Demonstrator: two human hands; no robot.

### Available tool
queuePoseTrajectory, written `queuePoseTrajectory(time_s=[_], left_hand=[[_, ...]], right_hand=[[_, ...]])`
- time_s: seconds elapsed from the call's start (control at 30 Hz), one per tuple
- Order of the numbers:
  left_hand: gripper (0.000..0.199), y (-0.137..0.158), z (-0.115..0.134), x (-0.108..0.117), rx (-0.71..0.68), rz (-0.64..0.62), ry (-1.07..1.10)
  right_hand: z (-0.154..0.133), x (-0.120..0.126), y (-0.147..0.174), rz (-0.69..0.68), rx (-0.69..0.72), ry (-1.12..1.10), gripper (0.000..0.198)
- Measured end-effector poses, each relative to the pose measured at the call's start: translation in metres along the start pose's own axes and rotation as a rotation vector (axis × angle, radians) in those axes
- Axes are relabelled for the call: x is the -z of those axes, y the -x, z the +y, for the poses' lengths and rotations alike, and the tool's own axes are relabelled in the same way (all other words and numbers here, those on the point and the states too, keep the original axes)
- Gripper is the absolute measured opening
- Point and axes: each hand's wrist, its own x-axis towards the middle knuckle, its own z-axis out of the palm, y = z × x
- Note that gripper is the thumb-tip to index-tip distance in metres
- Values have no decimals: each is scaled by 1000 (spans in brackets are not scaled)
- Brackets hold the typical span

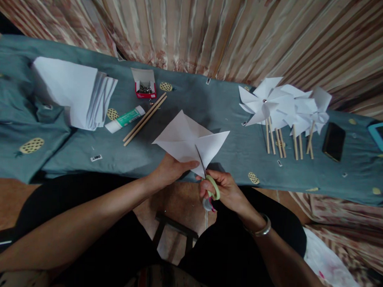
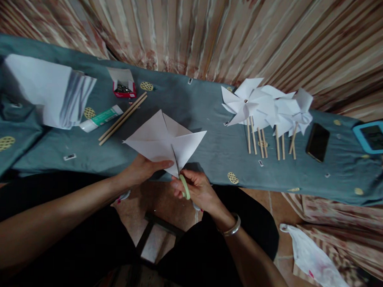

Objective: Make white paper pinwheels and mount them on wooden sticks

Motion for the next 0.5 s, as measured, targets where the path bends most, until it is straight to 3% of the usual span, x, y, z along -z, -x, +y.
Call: queuePoseTrajectory(time_s=[0.5], left_hand=[[29,-1,-3,2,14,4,-64]], right_hand=[[2,2,0,-11,-5,0,44]])
